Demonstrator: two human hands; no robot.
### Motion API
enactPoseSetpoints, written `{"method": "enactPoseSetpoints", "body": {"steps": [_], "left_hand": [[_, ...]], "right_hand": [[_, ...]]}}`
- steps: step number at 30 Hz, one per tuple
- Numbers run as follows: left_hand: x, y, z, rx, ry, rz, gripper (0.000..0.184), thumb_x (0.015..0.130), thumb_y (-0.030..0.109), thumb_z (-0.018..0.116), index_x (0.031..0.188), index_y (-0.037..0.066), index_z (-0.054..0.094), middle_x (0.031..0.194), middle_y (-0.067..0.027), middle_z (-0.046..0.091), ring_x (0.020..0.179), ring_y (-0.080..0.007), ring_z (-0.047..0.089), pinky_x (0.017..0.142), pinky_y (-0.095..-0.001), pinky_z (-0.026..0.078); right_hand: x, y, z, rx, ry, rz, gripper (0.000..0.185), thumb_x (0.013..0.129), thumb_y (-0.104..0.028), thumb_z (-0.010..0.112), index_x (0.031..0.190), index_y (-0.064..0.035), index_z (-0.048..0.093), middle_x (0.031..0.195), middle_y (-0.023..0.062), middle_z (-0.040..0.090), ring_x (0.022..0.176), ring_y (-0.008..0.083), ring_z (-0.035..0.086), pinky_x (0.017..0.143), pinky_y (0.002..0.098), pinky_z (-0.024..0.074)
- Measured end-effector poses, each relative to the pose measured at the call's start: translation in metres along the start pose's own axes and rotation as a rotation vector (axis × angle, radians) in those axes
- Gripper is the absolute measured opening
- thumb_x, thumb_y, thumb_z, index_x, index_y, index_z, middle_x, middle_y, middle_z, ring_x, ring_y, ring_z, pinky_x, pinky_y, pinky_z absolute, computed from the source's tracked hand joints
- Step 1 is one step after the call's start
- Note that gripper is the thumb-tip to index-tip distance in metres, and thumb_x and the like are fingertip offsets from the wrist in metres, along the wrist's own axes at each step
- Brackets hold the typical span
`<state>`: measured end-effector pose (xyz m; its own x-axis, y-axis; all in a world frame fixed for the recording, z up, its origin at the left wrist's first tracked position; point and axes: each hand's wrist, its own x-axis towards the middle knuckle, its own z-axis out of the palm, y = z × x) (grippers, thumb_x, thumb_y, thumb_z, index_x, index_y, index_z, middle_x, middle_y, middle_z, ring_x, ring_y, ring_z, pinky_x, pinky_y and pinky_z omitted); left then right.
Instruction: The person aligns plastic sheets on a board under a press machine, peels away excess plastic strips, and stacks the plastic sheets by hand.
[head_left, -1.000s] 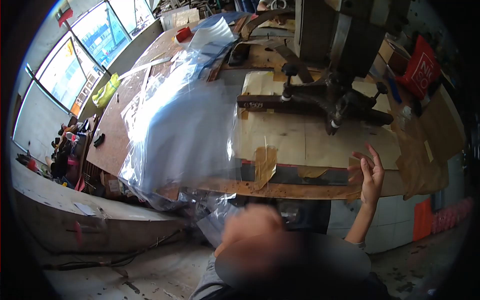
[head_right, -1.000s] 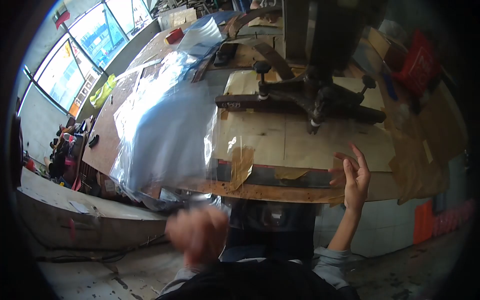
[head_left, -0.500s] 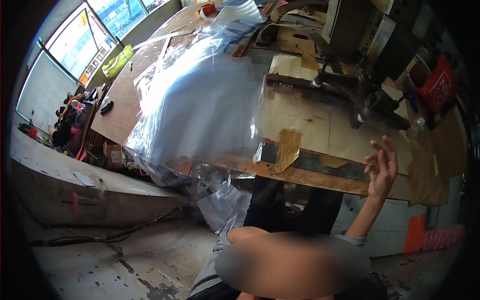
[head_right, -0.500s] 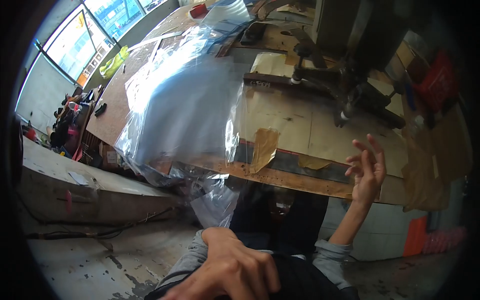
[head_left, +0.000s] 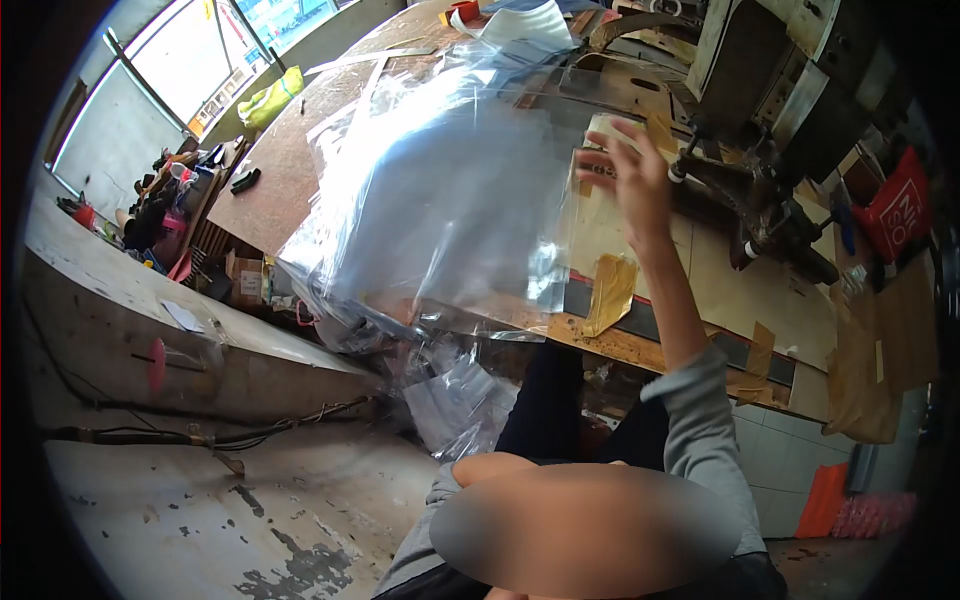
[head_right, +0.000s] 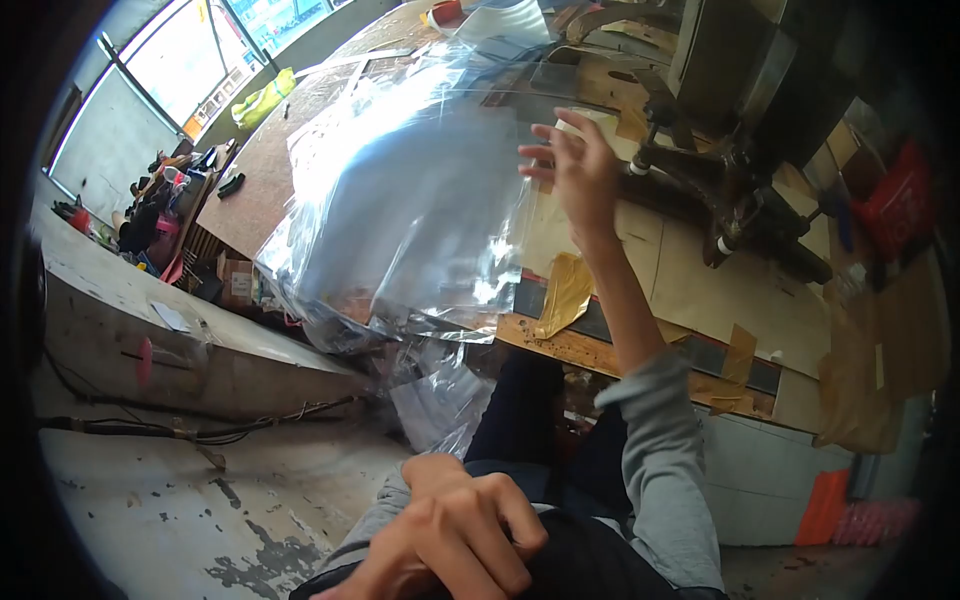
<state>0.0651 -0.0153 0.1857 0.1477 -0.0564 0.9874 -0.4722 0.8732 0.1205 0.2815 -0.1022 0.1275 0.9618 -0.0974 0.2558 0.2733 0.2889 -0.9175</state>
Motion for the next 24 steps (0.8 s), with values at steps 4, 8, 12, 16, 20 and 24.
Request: {"method": "enactPoseSetpoints", "body": {"steps": [4,8,12,16,20,24], "left_hand": [[0.017,0.029,-0.025,0.040,-0.002,-0.143,0.051,0.096,0.054,0.035,0.123,0.015,0.054,0.075,-0.0042,0.050,0.060,-0.0154,0.052,0.053,-0.0302,0.036],[-0.029,0.100,-0.108,0.807,0.279,-0.465,0.068,0.092,0.045,0.052,0.138,0.000,0.031,0.120,-0.0155,0.054,0.099,-0.0233,0.060,0.083,-0.0410,0.049],[-0.083,0.180,-0.306,1.762,0.496,-1.349,0.059,0.100,0.045,0.035,0.135,-0.001,0.045,0.132,-0.0232,0.050,0.123,-0.0330,0.048,0.104,-0.0391,0.035],[-0.100,0.149,-0.317,2.199,0.010,-1.850,0.072,0.099,0.051,0.032,0.139,-0.010,0.033,0.144,-0.0304,0.034,0.138,-0.0386,0.029,0.111,-0.0458,0.029],[-0.121,0.159,-0.331,2.069,0.207,-1.634,0.081,0.094,0.058,0.039,0.140,-0.009,0.034,0.145,-0.0298,0.033,0.139,-0.0398,0.025,0.114,-0.0423,0.021],[-0.117,0.167,-0.325,2.020,0.253,-1.559,0.074,0.093,0.051,0.046,0.139,-0.006,0.038,0.144,-0.0259,0.036,0.136,-0.0399,0.030,0.113,-0.0416,0.024]], "right_hand": [[0.010,0.045,0.003,-0.647,-0.129,-0.071,0.060,0.092,-0.032,0.060,0.135,0.0057,0.041,0.117,0.0277,0.059,0.103,0.0345,0.063,0.087,0.0374,0.0518],[-0.027,0.048,-0.011,-1.170,-0.226,-0.119,0.070,0.090,-0.042,0.060,0.136,0.0078,0.039,0.122,0.0293,0.055,0.116,0.0377,0.053,0.100,0.0435,0.0415],[-0.031,0.071,-0.018,-1.266,-0.215,-0.063,0.076,0.090,-0.046,0.058,0.136,0.0107,0.037,0.122,0.0303,0.053,0.119,0.0398,0.048,0.106,0.0471,0.0338],[-0.019,0.074,0.006,-1.083,-0.247,0.093,0.082,0.087,-0.041,0.061,0.139,0.0130,0.026,0.129,0.0353,0.045,0.122,0.0422,0.045,0.108,0.0479,0.0311],[-0.012,0.068,0.034,-0.722,-0.203,0.300,0.087,0.083,-0.026,0.068,0.143,0.0085,0.014,0.136,0.0373,0.036,0.121,0.0432,0.048,0.102,0.0400,0.0417],[-0.011,0.063,0.053,-0.370,-0.122,0.404,0.102,0.079,-0.011,0.070,0.146,-0.0066,-0.006,0.137,0.0342,0.037,0.113,0.0420,0.055,0.097,0.0400,0.0463]]}}
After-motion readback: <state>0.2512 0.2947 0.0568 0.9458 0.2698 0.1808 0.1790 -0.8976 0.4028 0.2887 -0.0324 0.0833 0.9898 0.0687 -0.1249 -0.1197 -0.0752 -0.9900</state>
